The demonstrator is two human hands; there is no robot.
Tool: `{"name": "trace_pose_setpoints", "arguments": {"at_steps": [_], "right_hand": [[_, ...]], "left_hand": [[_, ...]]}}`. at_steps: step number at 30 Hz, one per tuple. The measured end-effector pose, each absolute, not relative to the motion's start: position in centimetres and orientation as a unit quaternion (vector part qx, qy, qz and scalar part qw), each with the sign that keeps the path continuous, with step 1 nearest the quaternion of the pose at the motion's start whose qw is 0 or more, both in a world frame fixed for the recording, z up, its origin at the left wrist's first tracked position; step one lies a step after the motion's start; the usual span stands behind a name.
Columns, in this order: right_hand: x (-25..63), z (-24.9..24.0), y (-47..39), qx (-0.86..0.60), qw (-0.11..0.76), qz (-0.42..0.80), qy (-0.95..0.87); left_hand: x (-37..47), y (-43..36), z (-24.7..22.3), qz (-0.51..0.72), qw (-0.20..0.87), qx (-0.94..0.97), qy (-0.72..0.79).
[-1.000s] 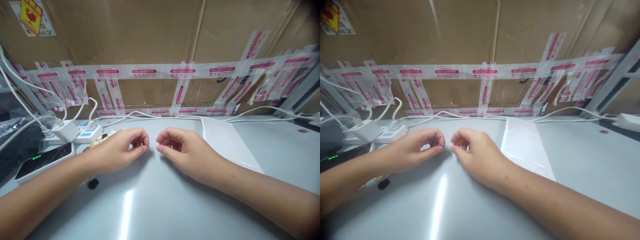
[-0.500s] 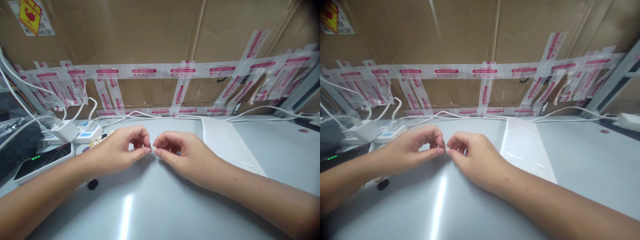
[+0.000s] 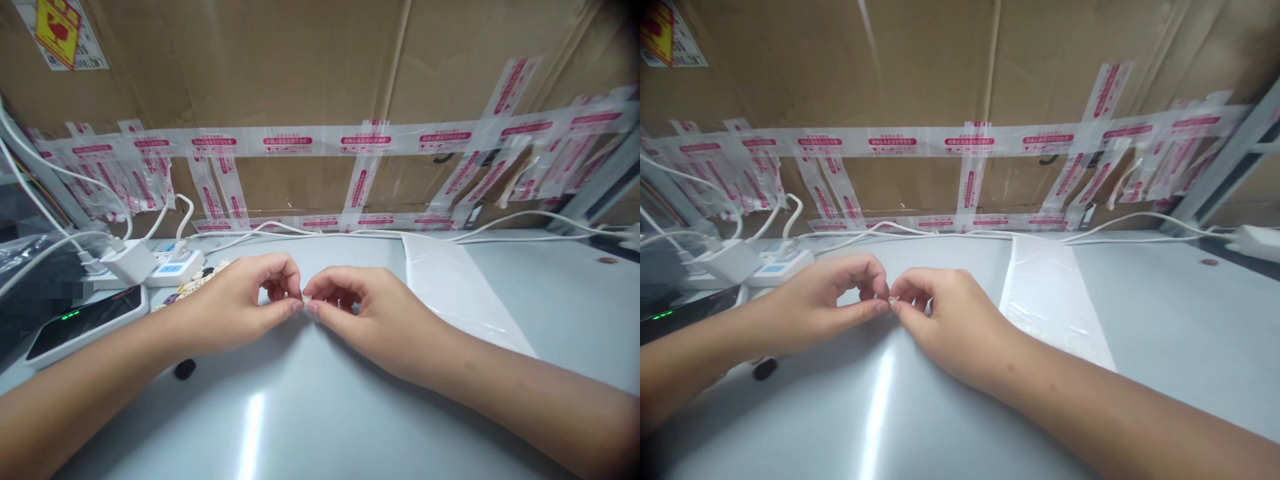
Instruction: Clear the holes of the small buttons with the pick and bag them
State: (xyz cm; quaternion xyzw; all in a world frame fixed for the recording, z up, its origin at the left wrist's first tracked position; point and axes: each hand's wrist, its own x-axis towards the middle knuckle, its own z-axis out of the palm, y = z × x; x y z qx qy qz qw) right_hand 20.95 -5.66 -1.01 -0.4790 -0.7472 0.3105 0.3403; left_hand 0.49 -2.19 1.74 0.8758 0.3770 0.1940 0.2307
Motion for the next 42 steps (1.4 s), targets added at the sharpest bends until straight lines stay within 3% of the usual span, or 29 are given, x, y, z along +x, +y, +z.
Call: {"name": "trace_pose_setpoints", "arguments": {"at_steps": [16,23,29,34,42], "right_hand": [[20.9,-0.9,-5.6,-0.495,0.354,0.368,-0.703],[21.0,-1.1,-5.4,-0.51,0.362,0.351,-0.697],[20.9,-1.1,-5.2,-0.513,0.375,0.354,-0.686],[20.8,-0.9,-5.2,-0.525,0.374,0.376,-0.666],[20.7,-0.8,-5.3,-0.515,0.389,0.388,-0.657]], "left_hand": [[0.6,-2.2,1.7,0.179,0.239,0.869,0.396],[-0.1,-1.1,1.3,0.131,0.116,0.885,0.431],[-0.3,-0.7,0.6,0.106,0.115,0.899,0.41],[-0.4,-0.7,0.9,0.116,0.16,0.871,0.45],[0.0,-0.7,1.3,0.252,0.442,0.738,0.444]]}}
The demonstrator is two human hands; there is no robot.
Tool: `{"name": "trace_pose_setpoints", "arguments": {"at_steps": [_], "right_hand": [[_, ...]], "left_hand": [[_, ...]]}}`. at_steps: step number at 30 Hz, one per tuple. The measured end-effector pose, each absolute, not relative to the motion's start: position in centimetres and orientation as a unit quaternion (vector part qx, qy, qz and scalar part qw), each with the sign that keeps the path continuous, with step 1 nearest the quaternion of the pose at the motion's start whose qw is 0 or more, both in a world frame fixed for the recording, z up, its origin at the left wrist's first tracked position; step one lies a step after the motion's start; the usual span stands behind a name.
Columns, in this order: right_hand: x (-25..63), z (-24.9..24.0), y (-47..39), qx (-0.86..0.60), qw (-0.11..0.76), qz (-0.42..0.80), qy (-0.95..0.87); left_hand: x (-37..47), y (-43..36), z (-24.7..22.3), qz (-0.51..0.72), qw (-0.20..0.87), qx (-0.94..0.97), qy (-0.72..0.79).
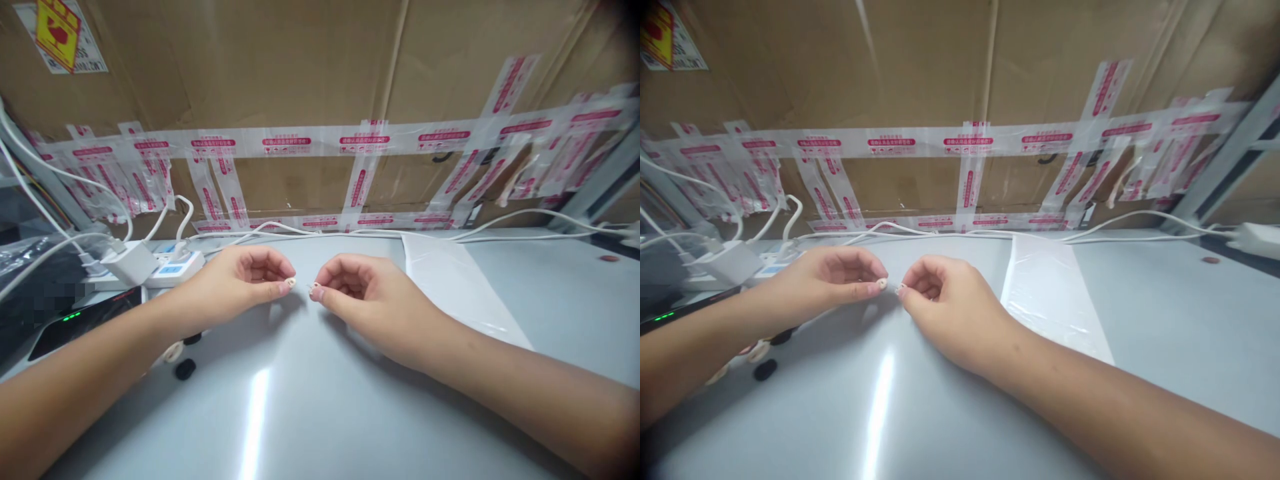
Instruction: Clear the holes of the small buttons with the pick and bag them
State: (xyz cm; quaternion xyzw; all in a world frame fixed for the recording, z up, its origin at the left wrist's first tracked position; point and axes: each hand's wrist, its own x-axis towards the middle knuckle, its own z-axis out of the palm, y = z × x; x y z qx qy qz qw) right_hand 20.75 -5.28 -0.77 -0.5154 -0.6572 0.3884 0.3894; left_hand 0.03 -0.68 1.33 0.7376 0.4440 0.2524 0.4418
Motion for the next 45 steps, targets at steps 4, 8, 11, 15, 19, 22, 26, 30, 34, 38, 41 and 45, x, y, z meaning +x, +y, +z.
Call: {"name": "trace_pose_setpoints", "arguments": {"at_steps": [4,8,11,15,19,22,26,30,34,38,41,45], "right_hand": [[20.8,-0.7,-5.5,-0.504,0.391,0.4,-0.658],[20.6,-0.7,-5.6,-0.508,0.389,0.403,-0.655],[20.6,-0.6,-5.7,-0.517,0.383,0.401,-0.652],[20.5,-0.7,-5.7,-0.518,0.378,0.404,-0.652],[20.4,-0.7,-5.7,-0.516,0.371,0.409,-0.655],[20.4,-0.5,-5.8,-0.523,0.361,0.414,-0.652],[20.4,-0.3,-5.8,-0.53,0.354,0.417,-0.648],[20.4,-0.2,-5.8,-0.536,0.353,0.42,-0.642],[20.3,-0.1,-5.8,-0.538,0.352,0.426,-0.637],[20.3,0.0,-5.9,-0.538,0.347,0.44,-0.63],[20.3,0.1,-5.9,-0.539,0.343,0.449,-0.624],[20.4,0.0,-5.8,-0.54,0.34,0.459,-0.618]], "left_hand": [[0.0,-0.8,1.4,0.263,0.479,0.719,0.43],[0.0,-0.9,1.4,0.261,0.483,0.72,0.425],[0.0,-0.9,1.5,0.258,0.481,0.723,0.424],[0.0,-0.9,1.6,0.254,0.491,0.722,0.417],[0.1,-1.0,1.5,0.25,0.512,0.713,0.409],[0.2,-1.1,1.4,0.247,0.524,0.709,0.402],[0.2,-1.3,1.5,0.248,0.527,0.709,0.398],[0.3,-1.4,1.7,0.243,0.518,0.717,0.398],[0.4,-1.6,1.7,0.239,0.516,0.719,0.399],[0.6,-1.7,1.7,0.24,0.517,0.72,0.396],[0.7,-1.8,1.8,0.246,0.515,0.722,0.39],[0.7,-1.8,1.8,0.262,0.497,0.73,0.388]]}}
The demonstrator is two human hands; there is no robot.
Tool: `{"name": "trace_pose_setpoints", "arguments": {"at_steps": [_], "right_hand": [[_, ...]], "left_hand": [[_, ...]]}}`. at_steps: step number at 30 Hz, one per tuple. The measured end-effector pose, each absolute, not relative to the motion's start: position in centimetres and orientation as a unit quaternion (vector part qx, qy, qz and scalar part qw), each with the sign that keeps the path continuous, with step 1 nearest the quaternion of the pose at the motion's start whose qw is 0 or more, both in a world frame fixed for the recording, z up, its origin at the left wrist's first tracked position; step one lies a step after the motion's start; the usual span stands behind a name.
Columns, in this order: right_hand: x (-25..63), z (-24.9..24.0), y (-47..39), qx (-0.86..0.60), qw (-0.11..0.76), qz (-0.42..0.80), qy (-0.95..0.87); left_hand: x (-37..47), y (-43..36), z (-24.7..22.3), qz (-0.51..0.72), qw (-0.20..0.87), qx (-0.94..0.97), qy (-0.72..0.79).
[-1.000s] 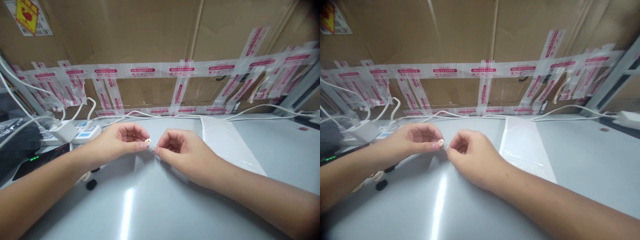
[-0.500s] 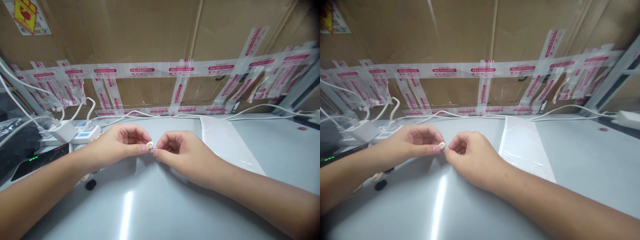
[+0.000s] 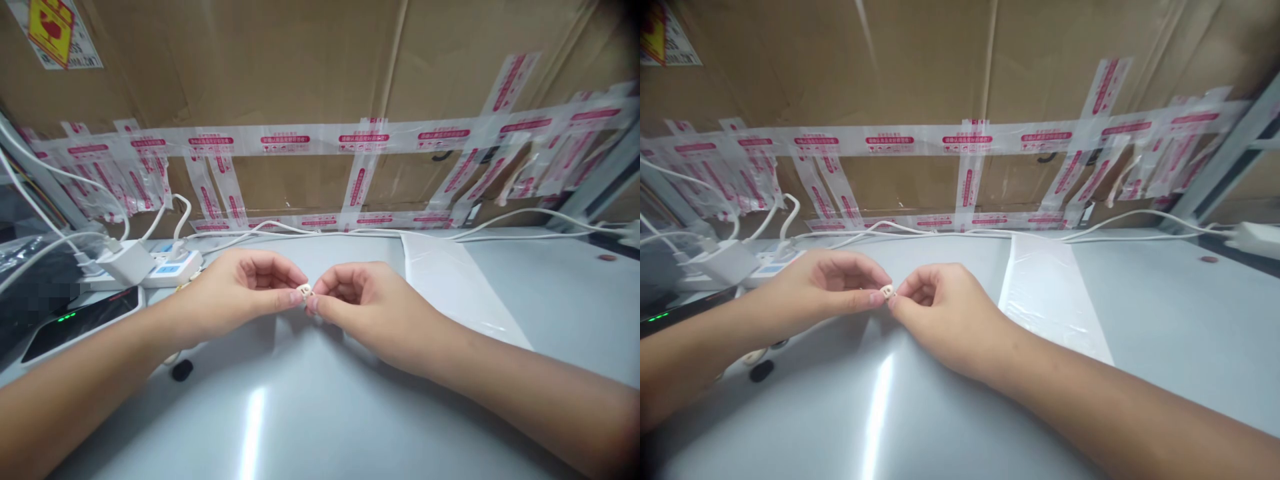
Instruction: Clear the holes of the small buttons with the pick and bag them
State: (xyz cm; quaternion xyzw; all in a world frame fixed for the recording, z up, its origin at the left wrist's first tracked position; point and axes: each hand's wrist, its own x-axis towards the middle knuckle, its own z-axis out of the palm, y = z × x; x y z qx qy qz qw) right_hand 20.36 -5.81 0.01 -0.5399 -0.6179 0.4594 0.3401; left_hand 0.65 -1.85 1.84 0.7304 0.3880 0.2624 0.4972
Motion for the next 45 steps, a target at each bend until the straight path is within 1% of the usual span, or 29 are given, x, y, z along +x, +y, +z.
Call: {"name": "trace_pose_setpoints", "arguments": {"at_steps": [10,15,23,29,36,45], "right_hand": [[20.5,-0.4,-5.5,-0.51,0.371,0.487,-0.604],[20.6,-0.1,-5.6,-0.505,0.382,0.491,-0.598],[20.8,-0.3,-5.6,-0.493,0.412,0.521,-0.562],[20.7,-0.7,-5.5,-0.473,0.424,0.553,-0.539],[20.6,-0.7,-5.8,-0.465,0.432,0.572,-0.52],[20.6,-1.1,-5.8,-0.445,0.444,0.591,-0.506]], "left_hand": [[1.0,-2.2,1.6,0.317,0.47,0.738,0.366],[1.2,-2.4,1.8,0.333,0.452,0.731,0.387],[1.8,-2.8,1.7,0.369,0.476,0.696,0.391],[1.9,-3.1,1.9,0.378,0.475,0.683,0.406],[2.0,-3.6,2.4,0.372,0.42,0.712,0.422],[1.9,-3.3,2.4,0.374,0.353,0.77,0.378]]}}
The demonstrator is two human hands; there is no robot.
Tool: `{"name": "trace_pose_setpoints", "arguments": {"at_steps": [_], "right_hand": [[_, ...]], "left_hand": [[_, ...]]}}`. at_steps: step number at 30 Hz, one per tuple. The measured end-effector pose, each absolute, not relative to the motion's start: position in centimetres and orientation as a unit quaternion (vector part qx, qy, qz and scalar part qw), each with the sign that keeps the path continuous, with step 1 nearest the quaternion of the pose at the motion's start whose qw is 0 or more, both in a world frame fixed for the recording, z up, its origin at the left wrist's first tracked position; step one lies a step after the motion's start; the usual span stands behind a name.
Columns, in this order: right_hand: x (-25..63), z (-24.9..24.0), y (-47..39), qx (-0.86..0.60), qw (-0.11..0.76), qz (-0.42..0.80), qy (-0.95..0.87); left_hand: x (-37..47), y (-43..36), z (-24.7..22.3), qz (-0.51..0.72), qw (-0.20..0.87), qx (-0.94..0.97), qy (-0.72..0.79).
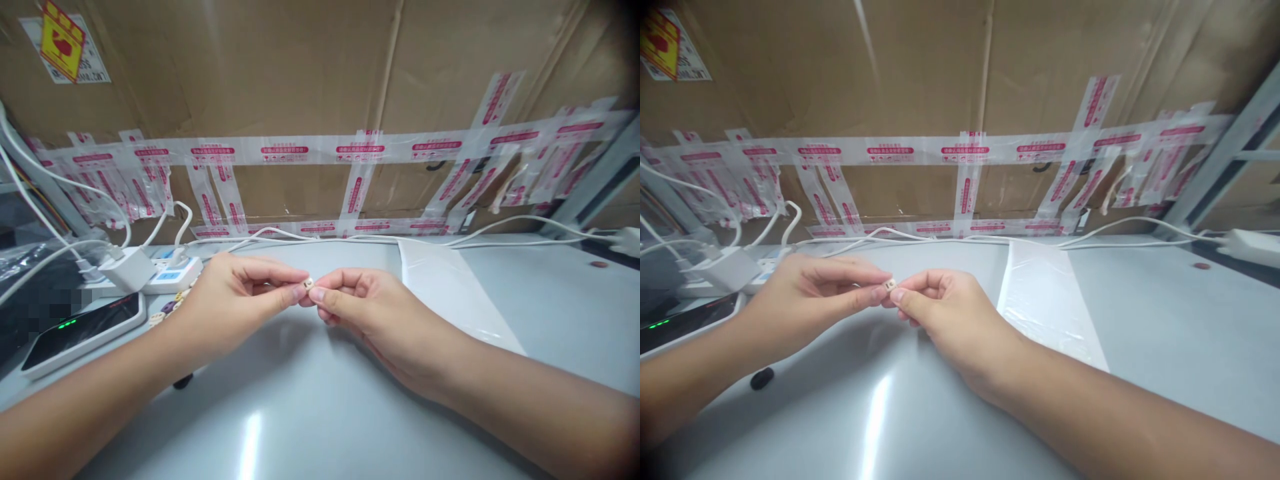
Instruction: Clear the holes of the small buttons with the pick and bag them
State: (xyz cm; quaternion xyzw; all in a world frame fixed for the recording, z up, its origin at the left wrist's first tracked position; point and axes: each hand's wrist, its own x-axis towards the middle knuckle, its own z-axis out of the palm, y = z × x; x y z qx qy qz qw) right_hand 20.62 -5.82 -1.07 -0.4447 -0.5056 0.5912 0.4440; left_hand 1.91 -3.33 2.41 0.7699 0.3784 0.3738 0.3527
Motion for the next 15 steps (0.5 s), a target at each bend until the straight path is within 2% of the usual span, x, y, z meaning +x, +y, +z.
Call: {"name": "trace_pose_setpoints", "arguments": {"at_steps": [15], "right_hand": [[20.69,-0.33,-5.83,-0.417,0.435,0.63,-0.49]], "left_hand": [[1.81,-3.33,2.03,0.373,0.321,0.796,0.352]]}}
